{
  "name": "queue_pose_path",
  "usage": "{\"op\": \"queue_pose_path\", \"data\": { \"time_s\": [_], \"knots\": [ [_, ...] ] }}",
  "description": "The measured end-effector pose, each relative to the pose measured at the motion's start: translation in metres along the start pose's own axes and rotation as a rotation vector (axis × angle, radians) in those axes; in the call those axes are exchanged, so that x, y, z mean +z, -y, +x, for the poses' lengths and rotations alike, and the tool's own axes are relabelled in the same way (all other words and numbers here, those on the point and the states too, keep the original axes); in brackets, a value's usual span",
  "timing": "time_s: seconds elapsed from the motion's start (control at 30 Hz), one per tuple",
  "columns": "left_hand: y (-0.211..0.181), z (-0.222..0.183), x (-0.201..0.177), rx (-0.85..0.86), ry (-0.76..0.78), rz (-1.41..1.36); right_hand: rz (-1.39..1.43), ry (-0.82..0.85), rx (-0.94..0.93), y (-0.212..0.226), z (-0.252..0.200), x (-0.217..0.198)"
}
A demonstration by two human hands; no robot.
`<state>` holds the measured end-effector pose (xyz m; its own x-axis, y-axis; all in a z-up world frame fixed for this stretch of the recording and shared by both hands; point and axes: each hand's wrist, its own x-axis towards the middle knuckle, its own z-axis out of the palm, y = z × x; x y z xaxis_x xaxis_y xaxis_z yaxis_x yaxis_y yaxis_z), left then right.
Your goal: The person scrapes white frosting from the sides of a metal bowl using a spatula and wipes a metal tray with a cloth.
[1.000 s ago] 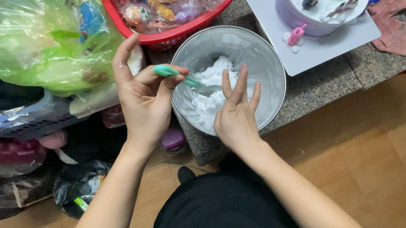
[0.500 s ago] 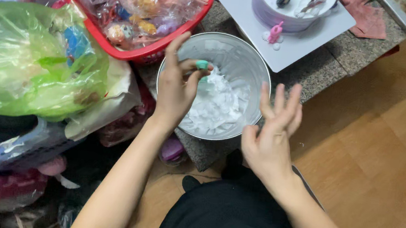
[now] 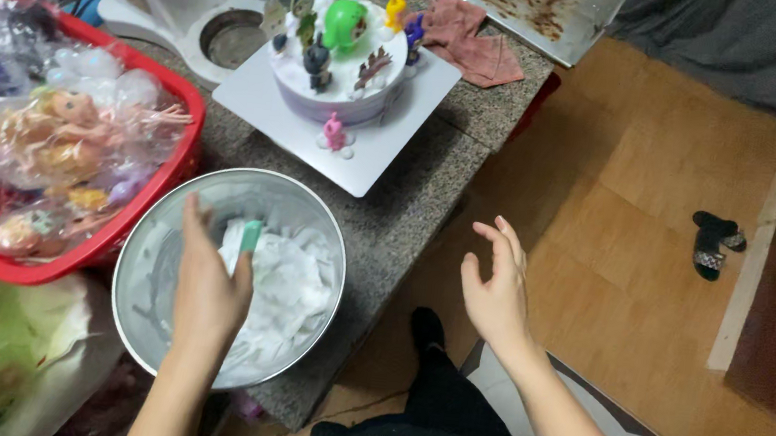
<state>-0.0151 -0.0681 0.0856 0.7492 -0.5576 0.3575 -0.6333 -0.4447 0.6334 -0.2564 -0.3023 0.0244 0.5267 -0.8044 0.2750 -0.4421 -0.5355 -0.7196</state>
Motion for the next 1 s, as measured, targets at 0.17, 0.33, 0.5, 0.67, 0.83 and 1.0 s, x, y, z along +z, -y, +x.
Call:
{"op": "queue_pose_path", "data": {
  "time_s": [0.17,0.33,0.5,0.67,0.83,1.0],
  "knots": [
    [-0.07,-0.033,0.022,-0.003,-0.38,0.015,0.041,0.036,0.172,-0.129,0.102,0.049],
    [-0.121,-0.021,0.146,0.048,-0.518,-0.297,-0.002,0.127,0.044,-0.244,0.25,0.122],
    [-0.182,0.039,0.243,-0.028,-0.076,-0.345,-0.056,0.198,-0.208,-0.291,0.383,0.181],
    [-0.214,0.082,0.283,-0.07,0.295,-0.27,-0.069,0.227,-0.392,-0.275,0.458,0.212],
    [-0.216,0.091,0.304,-0.204,0.487,-0.278,-0.02,0.28,-0.107,-0.277,0.457,0.218],
    [-0.209,0.114,0.334,-0.207,0.412,-0.339,0.3,0.045,-0.2,-0.296,0.407,0.153]
  ]
}}
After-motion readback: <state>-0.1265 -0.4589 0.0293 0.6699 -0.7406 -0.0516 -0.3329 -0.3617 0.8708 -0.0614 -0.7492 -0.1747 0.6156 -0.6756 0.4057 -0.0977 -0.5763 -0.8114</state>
